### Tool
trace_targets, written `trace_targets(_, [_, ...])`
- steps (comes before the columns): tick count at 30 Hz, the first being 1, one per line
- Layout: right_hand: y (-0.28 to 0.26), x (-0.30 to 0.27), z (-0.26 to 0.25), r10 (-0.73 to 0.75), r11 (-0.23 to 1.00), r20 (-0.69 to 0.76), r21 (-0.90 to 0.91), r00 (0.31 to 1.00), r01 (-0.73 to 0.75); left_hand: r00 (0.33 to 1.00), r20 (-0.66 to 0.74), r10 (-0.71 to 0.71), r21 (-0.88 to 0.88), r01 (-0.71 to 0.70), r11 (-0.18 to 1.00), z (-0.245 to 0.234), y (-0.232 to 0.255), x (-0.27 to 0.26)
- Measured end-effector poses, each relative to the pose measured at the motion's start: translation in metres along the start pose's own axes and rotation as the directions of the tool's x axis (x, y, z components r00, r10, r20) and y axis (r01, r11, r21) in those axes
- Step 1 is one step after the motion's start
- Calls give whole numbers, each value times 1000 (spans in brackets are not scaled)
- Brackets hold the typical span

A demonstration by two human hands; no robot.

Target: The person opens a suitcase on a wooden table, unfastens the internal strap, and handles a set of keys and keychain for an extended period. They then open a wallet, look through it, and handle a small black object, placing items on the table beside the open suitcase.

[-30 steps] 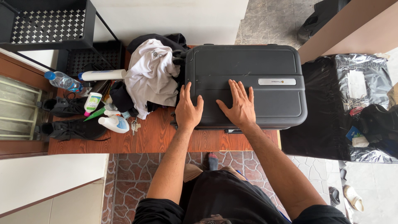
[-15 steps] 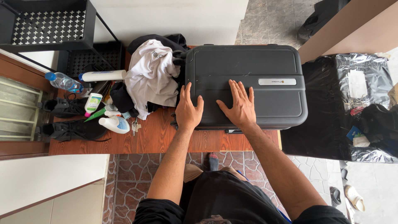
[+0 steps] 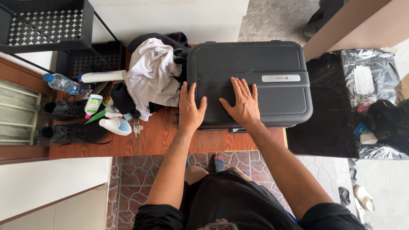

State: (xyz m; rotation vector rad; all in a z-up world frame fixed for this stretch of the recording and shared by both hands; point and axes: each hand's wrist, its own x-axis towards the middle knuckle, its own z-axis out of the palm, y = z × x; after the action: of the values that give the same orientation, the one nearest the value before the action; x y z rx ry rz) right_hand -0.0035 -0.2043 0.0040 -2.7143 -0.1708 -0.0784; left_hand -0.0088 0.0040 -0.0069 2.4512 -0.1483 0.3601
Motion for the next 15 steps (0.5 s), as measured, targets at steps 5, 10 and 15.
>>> trace_targets(5, [3, -5, 1, -61, 997, -84, 44, 995, 65, 986, -151, 65, -95, -80, 992, 1, 8, -29])
trace_targets(10, [2, -9, 0, -118, 989, -195, 60, 974, 132, 978, -176, 115, -55, -126, 990, -11, 18, -84])
trace_targets(15, [1, -29, 0, -121, 989, -186, 60, 975, 135, 975, -30, -220, -207, 209, 956, -1, 12, -123])
